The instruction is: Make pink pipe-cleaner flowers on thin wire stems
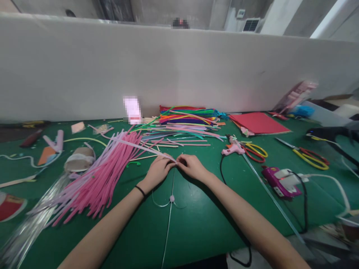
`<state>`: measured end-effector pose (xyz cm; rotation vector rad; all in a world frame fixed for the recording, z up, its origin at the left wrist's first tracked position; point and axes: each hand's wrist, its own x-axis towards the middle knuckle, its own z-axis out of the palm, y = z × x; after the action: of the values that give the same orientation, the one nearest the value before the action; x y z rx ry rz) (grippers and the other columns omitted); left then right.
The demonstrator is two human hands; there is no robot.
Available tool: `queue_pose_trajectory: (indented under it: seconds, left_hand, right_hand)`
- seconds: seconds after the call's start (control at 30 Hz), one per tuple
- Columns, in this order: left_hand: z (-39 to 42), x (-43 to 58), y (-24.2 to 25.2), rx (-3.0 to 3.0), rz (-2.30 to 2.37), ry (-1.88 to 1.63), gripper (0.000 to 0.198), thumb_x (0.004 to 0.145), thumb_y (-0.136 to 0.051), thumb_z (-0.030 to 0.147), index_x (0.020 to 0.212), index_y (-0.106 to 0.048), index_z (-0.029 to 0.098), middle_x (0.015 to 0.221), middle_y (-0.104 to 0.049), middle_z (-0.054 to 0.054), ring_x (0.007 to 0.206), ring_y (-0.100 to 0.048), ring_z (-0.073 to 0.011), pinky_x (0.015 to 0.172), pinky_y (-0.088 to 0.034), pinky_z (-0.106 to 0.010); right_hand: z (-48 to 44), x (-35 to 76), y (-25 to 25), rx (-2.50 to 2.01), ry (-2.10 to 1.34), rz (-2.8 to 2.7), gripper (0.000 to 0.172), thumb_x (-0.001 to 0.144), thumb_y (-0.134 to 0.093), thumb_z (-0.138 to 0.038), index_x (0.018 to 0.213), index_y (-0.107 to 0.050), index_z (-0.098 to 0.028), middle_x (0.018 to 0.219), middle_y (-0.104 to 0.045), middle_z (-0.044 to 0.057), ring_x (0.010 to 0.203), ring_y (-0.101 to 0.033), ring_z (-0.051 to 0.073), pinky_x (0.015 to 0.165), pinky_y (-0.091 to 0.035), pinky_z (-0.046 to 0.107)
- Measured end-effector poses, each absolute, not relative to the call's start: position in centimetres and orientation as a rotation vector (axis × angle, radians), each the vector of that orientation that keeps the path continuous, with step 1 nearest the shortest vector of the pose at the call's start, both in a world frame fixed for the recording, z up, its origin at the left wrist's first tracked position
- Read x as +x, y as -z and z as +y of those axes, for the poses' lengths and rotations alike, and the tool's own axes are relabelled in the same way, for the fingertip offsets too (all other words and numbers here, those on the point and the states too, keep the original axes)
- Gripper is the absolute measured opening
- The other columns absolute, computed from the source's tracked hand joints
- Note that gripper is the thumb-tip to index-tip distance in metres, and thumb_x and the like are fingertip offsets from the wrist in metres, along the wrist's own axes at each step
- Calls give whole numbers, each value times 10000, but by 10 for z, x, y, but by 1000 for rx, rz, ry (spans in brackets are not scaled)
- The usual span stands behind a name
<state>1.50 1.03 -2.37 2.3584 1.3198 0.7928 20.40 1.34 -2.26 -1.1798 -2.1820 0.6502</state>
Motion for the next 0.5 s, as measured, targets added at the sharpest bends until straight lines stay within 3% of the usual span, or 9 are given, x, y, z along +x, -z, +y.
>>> queue_pose_trajectory:
  seconds: [0.33, 0.5]
  left_hand:
    - [13, 12, 24, 2354, 1268, -783, 141, 892, -597, 301, 838, -655, 184, 881, -659, -45, 897, -593, -215, 839, -461, -345]
    - [14, 10, 21, 2285, 1240, -784, 160, 895, -571, 284, 794, -649, 189, 872, -666, -52, 880, -599, -213, 815, -459, -338]
  right_hand:
    - [10, 205, 20, -1164, -708, -2108, 107, 859, -606, -193, 890, -708, -188, 801, -712, 16, 682, -596, 131, 644, -408, 232]
    - [6, 205, 19, -1162, -716, -2106, 127, 864, -639, -274, 909, -736, -205, 830, -726, 21, 731, -630, 138, 669, -431, 237]
